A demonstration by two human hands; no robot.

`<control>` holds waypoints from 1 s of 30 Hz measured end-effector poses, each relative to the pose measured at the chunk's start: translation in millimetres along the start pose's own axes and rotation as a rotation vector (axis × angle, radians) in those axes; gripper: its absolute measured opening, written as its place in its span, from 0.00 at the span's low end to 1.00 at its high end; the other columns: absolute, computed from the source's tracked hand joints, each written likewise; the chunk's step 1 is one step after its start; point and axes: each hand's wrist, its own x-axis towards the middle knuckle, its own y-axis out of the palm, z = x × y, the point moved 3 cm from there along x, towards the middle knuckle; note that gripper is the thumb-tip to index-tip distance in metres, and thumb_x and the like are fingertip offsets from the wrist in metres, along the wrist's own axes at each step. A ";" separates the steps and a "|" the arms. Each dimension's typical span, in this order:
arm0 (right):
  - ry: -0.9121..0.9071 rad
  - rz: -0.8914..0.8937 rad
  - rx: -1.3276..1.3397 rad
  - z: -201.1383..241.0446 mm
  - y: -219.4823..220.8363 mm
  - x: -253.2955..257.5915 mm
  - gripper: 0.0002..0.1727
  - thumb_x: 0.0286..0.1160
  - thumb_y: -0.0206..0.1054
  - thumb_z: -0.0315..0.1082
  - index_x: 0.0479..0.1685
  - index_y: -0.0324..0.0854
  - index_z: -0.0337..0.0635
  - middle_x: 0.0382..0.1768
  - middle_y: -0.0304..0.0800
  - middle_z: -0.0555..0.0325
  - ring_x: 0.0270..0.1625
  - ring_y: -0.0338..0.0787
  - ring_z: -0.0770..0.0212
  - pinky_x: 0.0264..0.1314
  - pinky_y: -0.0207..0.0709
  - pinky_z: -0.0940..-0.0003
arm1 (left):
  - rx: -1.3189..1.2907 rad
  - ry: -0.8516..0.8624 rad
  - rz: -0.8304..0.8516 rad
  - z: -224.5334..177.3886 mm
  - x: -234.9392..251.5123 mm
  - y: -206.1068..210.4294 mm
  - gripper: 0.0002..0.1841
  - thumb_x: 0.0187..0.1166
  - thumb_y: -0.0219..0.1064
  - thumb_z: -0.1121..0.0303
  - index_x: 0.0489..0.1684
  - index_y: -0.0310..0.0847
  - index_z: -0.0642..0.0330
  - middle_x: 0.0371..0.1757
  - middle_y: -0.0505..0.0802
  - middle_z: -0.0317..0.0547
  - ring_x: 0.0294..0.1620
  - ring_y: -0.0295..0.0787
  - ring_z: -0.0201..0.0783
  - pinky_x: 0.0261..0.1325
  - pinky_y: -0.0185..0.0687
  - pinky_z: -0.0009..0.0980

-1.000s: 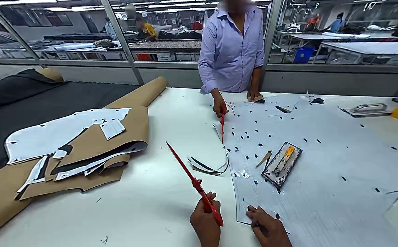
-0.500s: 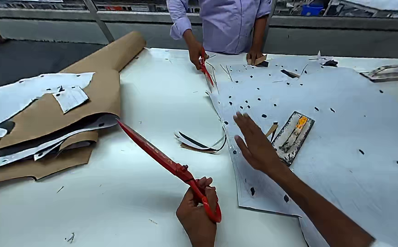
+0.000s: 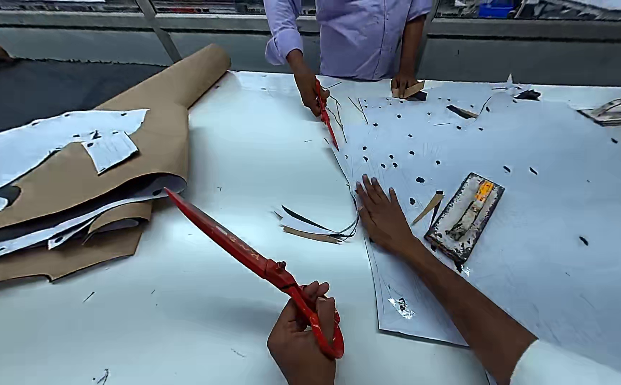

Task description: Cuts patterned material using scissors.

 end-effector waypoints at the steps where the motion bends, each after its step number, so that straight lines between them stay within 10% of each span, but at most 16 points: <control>1: 0.010 0.047 0.010 1.5 -0.8 1.4 0.32 0.93 0.37 0.44 0.93 0.58 0.45 0.95 0.53 0.56 0.97 0.48 0.50 0.93 0.32 0.31 | -0.003 -0.004 -0.003 -0.1 1.0 -0.1 0.11 0.62 0.67 0.80 0.39 0.85 0.77 0.35 0.98 0.46 0.30 0.96 0.26 0.34 0.91 0.21; 11: -0.013 -0.233 0.068 4.9 -13.6 -5.4 0.33 0.89 0.41 0.41 0.91 0.59 0.38 0.93 0.57 0.50 0.95 0.53 0.47 0.92 0.41 0.32 | -0.042 -0.052 0.032 -2.4 -0.5 -1.7 0.10 0.64 0.65 0.82 0.41 0.84 0.78 0.35 0.98 0.46 0.30 0.95 0.26 0.33 0.91 0.21; 15: 0.058 0.077 -0.007 -0.4 -2.6 -7.6 0.32 0.94 0.37 0.46 0.93 0.59 0.46 0.94 0.54 0.57 0.96 0.49 0.49 0.92 0.34 0.31 | -0.035 -0.073 0.034 -2.4 -1.9 -1.3 0.10 0.64 0.65 0.82 0.41 0.84 0.78 0.35 0.98 0.45 0.30 0.95 0.26 0.33 0.91 0.21; 21: 0.078 0.062 0.026 1.4 -2.8 -4.1 0.30 0.94 0.38 0.47 0.91 0.64 0.54 0.94 0.54 0.55 0.96 0.47 0.46 0.92 0.32 0.29 | -0.053 -0.087 0.025 -2.7 -1.0 -1.6 0.09 0.65 0.64 0.83 0.41 0.84 0.77 0.34 0.98 0.45 0.29 0.96 0.27 0.32 0.91 0.22; 30: 0.048 -0.183 0.061 29.4 -55.8 -114.7 0.29 0.92 0.43 0.46 0.85 0.73 0.47 0.89 0.66 0.53 0.91 0.65 0.51 0.91 0.58 0.44 | -0.055 -0.103 0.058 -3.6 -2.3 -2.1 0.09 0.65 0.65 0.83 0.41 0.84 0.76 0.34 0.98 0.44 0.28 0.95 0.27 0.31 0.91 0.22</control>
